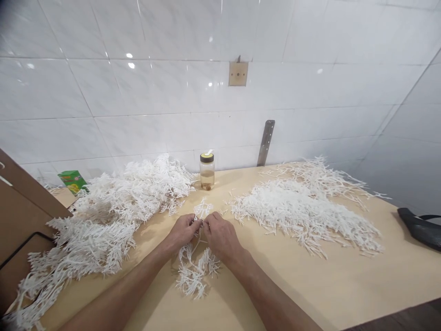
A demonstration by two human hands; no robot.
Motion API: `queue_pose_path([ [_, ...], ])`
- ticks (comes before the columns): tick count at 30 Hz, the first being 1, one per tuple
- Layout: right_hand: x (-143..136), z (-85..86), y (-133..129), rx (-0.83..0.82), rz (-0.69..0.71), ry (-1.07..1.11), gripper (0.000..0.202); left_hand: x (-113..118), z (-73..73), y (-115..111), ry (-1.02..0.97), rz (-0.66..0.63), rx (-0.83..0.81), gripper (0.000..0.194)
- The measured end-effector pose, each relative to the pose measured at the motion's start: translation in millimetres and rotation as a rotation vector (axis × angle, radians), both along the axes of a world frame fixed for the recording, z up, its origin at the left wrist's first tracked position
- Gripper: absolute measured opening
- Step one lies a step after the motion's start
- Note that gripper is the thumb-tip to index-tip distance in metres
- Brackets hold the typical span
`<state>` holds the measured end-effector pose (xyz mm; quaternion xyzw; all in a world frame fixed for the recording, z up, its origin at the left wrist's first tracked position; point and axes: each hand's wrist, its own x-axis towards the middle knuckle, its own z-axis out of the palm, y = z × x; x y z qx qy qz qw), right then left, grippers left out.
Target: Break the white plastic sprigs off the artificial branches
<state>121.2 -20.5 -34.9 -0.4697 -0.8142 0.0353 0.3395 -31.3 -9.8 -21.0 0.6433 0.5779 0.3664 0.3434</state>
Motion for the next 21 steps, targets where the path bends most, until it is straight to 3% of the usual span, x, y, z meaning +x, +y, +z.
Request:
queue_pose_path([
  [5,1,-7.3,9,0.004,-0.120,0.014,0.019,-1,-2.2,-1,-0.004,-0.071,0.047,0.024],
  [9,33,-7.0,27,0.039,-0.319,0.170,0.019,-1,-2.7,-4,-0.217,-0.029,0.023,0.034],
  [13,61,4.7,35,0.115,-0.464,0.279,0.010,-1,2.8,-4,-0.424,0.021,-0.104,0.039],
  [15,56,12.0,29,0.144,-0.388,0.321,0.013,-2,7.3,-5,-0.476,0.030,-0.151,0.038],
  [19,21,19.0,7,0.068,-0.009,0.308,0.020,-1,13.8,-8,-0.478,0.055,-0.171,0.034],
  [21,6,17.0,-1,0.041,0.081,0.258,0.019,0,14.5,-9,-0.475,0.050,-0.177,0.032],
])
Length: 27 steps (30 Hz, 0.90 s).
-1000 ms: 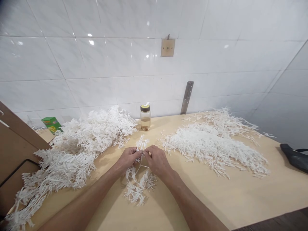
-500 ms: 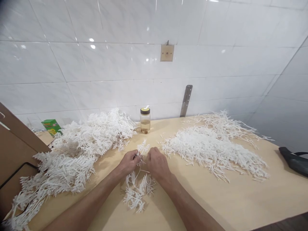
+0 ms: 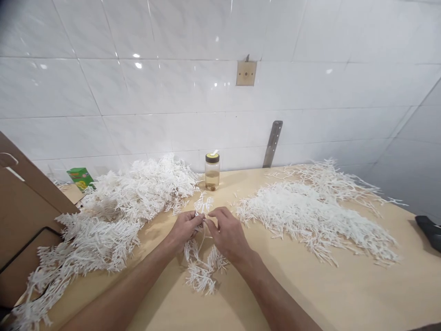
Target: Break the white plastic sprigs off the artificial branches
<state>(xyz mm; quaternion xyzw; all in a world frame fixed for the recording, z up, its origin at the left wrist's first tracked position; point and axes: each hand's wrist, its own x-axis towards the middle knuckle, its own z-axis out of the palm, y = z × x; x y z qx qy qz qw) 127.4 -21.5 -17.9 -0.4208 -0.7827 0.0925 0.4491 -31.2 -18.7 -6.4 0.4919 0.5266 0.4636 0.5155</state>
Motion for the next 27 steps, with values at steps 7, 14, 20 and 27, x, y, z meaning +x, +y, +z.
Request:
queue_pose_path([
  [7,-6,-12.0,0,-0.041,-0.019,0.001,0.015,3,-5.3,2,0.032,0.007,0.003,0.035],
  [14,-9,-14.6,1,-0.099,-0.057,0.023,0.015,5,-8.5,3,0.124,0.049,0.089,0.035],
  [20,-15,-16.8,0,-0.099,-0.063,-0.091,0.018,3,-9.2,3,0.135,0.069,0.133,0.034],
  [27,-18,-17.8,-4,-0.053,-0.067,-0.235,0.020,3,-19.4,7,0.250,0.080,0.214,0.034],
])
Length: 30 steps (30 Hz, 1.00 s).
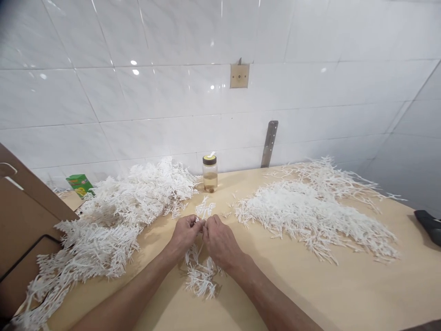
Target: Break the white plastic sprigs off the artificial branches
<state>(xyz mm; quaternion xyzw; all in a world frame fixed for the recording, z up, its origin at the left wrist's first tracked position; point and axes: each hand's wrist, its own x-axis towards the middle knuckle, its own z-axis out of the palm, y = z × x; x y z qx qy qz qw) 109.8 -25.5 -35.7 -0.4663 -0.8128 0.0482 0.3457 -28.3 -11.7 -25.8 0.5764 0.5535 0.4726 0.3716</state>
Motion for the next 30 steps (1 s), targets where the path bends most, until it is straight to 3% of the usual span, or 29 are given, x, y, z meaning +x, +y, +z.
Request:
queue_pose_path([
  [4,-11,3.9,-16,-0.011,0.164,-0.022,0.016,-10,6.3,6,0.006,0.124,0.045,0.034],
  [7,-11,10.3,-20,-0.023,0.216,0.080,0.014,-22,15.7,7,-0.140,0.028,-0.046,0.039],
  [10,5,16.7,-7,-0.021,0.095,0.232,0.014,-30,23.1,6,-0.274,-0.129,-0.179,0.044],
  [16,61,15.5,29,0.036,-0.294,0.295,0.012,-36,31.3,4,-0.354,-0.255,-0.308,0.045],
  [22,86,10.1,42,0.016,-0.436,0.257,0.017,-34,35.1,1,-0.399,-0.340,-0.322,0.042],
  [25,79,16.3,37,-0.134,-0.367,0.409,0.025,-34,33.8,0,-0.395,-0.385,-0.314,0.040],
  [30,60,30.3,23,-0.519,0.018,0.827,0.045,-34,30.8,0,-0.316,-0.450,-0.318,0.039],
])
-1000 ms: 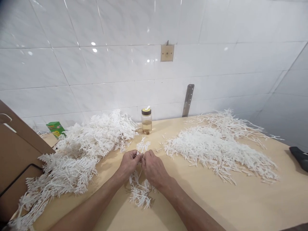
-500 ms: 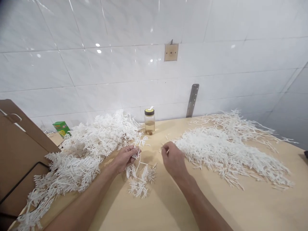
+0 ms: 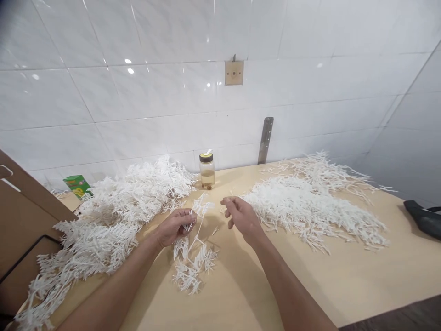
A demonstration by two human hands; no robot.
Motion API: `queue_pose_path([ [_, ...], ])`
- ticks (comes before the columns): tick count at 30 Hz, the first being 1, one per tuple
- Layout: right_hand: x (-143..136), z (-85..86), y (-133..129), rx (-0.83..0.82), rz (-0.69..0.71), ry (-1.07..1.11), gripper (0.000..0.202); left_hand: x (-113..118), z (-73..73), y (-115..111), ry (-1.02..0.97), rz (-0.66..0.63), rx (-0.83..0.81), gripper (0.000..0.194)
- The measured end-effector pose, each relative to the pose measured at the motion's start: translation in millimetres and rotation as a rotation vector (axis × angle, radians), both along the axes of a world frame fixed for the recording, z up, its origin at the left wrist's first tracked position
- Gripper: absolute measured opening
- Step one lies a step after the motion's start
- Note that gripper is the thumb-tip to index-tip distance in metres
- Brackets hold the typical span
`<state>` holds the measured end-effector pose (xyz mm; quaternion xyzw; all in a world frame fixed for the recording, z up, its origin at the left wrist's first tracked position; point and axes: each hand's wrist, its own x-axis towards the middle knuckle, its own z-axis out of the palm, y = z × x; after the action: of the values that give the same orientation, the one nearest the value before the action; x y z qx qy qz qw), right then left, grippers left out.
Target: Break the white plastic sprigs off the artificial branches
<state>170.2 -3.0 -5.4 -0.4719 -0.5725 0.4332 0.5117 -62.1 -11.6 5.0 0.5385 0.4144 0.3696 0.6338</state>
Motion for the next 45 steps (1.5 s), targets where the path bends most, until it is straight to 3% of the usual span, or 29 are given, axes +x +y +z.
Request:
queue_pose_path([
  [4,-7,1.4,-5,-0.033,0.189,0.086,0.046,3,2.2,-2,0.130,-0.029,0.001,0.041],
  [8,-8,-5.9,-2,-0.017,0.187,0.008,0.038,6,2.7,-3,0.269,-0.047,0.047,0.042],
  [10,-8,-8.2,-1,-0.022,0.157,-0.002,0.037,7,1.0,-1,0.317,0.020,0.104,0.040],
  [13,-9,-8.3,0,-0.049,0.121,-0.011,0.036,10,-1.4,0,0.440,0.238,0.303,0.034],
  [18,-14,-9.3,0,-0.062,0.090,-0.052,0.037,17,2.3,-5,0.759,0.520,0.803,0.016],
  [21,-18,-11.6,-1,-0.060,0.093,-0.055,0.038,21,8.2,-12,0.843,0.625,1.089,0.013],
  [24,-22,-12.8,-2,-0.061,0.094,-0.056,0.037,25,13.3,-18,0.867,0.634,1.204,0.016],
  [27,-25,-13.6,-3,-0.065,0.084,-0.046,0.037,28,14.7,-19,0.775,0.600,1.099,0.017],
  [29,-27,-14.3,-3,-0.074,0.079,-0.022,0.039,29,14.3,-18,0.688,0.588,0.906,0.017],
  [32,-28,-13.7,-4,-0.090,0.099,0.043,0.040,27,13.2,-14,0.507,0.510,0.524,0.038],
  [35,-29,-10.9,-7,-0.091,0.131,0.103,0.040,25,11.0,-12,0.315,0.327,0.259,0.058],
  [39,-32,-9.2,-10,-0.101,0.169,0.110,0.039,24,7.0,-9,0.161,0.204,0.166,0.042],
  [45,-32,-10.9,-10,-0.090,0.153,0.000,0.038,22,7.0,-9,0.103,0.148,0.157,0.042],
])
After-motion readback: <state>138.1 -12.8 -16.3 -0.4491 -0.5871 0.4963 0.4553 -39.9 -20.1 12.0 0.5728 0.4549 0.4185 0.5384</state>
